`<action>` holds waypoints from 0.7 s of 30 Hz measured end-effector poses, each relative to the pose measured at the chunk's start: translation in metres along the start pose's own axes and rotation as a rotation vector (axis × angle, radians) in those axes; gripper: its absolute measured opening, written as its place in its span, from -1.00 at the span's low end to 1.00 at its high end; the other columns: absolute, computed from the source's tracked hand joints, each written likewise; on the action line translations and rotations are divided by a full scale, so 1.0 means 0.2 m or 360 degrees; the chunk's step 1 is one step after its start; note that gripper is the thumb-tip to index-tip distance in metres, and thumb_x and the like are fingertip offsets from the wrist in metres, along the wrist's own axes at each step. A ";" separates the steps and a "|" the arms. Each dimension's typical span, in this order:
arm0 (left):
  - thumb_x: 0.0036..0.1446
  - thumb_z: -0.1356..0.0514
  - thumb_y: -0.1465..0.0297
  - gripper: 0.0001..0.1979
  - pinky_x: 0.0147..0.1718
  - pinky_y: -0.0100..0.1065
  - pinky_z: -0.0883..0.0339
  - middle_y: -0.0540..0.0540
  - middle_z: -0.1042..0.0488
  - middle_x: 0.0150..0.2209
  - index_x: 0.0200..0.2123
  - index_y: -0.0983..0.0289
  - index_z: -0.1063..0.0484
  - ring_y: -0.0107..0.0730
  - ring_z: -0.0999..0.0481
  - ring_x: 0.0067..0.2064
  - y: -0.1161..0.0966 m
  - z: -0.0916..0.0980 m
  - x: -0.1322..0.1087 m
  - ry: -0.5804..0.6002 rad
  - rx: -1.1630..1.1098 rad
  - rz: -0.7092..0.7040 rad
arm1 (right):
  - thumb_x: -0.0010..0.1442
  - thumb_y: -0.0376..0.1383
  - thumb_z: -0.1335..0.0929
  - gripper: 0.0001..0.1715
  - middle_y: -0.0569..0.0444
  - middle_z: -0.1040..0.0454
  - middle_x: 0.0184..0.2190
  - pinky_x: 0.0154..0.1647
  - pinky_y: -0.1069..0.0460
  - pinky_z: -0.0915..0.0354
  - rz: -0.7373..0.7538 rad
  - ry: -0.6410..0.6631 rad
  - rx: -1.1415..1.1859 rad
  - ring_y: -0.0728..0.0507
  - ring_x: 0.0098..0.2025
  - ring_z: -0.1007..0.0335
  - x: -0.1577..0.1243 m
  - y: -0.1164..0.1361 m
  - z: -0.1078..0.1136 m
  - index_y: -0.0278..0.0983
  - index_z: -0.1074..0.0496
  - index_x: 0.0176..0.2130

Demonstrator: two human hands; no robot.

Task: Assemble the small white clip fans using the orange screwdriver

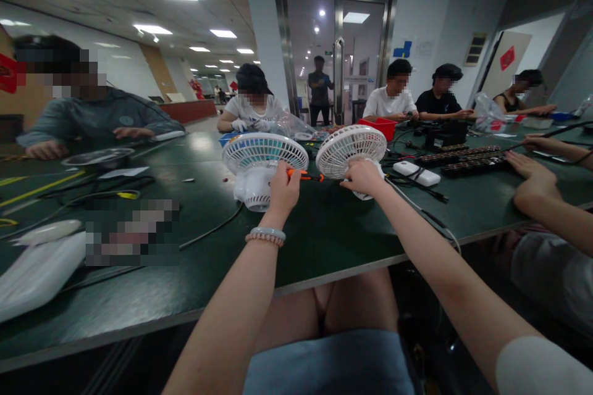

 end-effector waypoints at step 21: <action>0.15 0.02 0.23 -0.73 -0.49 -0.38 0.01 -0.04 -0.18 -0.59 -0.53 0.24 -0.15 -0.46 -0.19 -0.51 -0.02 0.01 0.01 -0.0014 0.0135 -0.0010 | 0.15 -0.02 -0.21 -0.54 -0.06 -0.44 -0.18 -0.21 0.00 -0.13 0.0041 0.0001 -0.0005 -0.19 -0.11 -0.26 0.00 0.00 -0.01 -0.23 -0.54 -0.25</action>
Point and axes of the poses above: each hand's wrist, its own x-axis towards the middle knuckle, its own z-axis out of the back of the hand, y = z × x, the point moved 9 cm from there along x, towards the middle knuckle
